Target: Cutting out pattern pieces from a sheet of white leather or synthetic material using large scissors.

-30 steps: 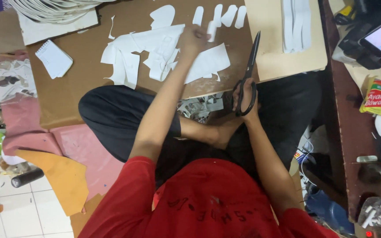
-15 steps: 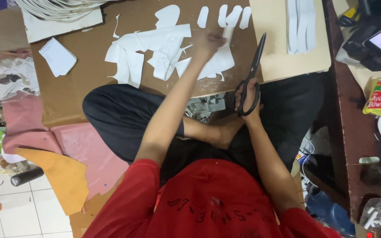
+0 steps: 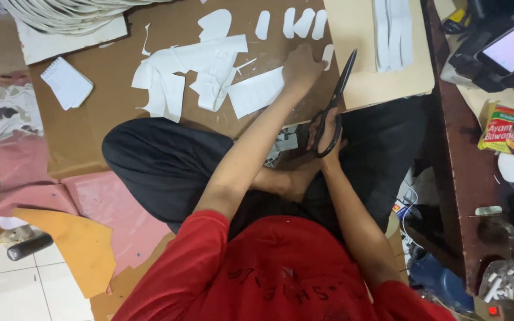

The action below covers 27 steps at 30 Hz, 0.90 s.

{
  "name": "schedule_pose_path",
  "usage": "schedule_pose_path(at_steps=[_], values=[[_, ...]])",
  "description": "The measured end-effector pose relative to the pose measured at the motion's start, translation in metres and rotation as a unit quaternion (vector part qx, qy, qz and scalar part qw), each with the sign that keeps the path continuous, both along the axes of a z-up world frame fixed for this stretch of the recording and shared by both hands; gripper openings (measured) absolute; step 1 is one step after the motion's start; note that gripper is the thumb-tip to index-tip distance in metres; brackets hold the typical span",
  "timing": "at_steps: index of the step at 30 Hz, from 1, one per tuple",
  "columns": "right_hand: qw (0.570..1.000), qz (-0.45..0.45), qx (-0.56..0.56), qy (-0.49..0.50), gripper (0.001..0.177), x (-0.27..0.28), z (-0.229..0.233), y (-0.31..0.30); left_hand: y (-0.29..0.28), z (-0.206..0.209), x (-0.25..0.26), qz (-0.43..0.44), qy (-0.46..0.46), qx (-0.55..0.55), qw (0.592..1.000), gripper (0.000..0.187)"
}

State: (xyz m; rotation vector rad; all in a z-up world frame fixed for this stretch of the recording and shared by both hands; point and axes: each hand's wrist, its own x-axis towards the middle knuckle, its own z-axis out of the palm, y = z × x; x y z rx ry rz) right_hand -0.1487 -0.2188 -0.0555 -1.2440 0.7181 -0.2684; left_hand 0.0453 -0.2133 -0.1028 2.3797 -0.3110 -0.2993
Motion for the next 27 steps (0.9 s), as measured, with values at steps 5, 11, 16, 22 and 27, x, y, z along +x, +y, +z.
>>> schedule_pose_path(at_steps=[5,11,16,22,27], values=[[1.000,-0.006,0.018,0.013,0.071,0.001,-0.005,-0.002,0.011,0.023,-0.008,-0.014,-0.019,-0.004,1.000,0.030],[0.999,-0.001,0.027,0.020,0.072,-0.006,-0.012,-0.005,0.093,0.022,0.002,-0.056,-0.170,0.023,0.984,0.034],[0.998,0.047,-0.049,0.014,0.072,-0.002,-0.007,0.001,0.168,0.023,-0.002,-0.121,-0.164,0.150,0.967,0.066],[0.990,0.085,-0.109,0.000,0.070,-0.005,-0.017,0.009,0.188,0.025,0.002,-0.129,-0.216,0.227,0.941,0.064],[0.988,0.106,-0.107,-0.031,0.056,-0.011,-0.052,0.000,0.208,0.087,0.002,-0.033,0.086,-0.278,0.956,0.028]])
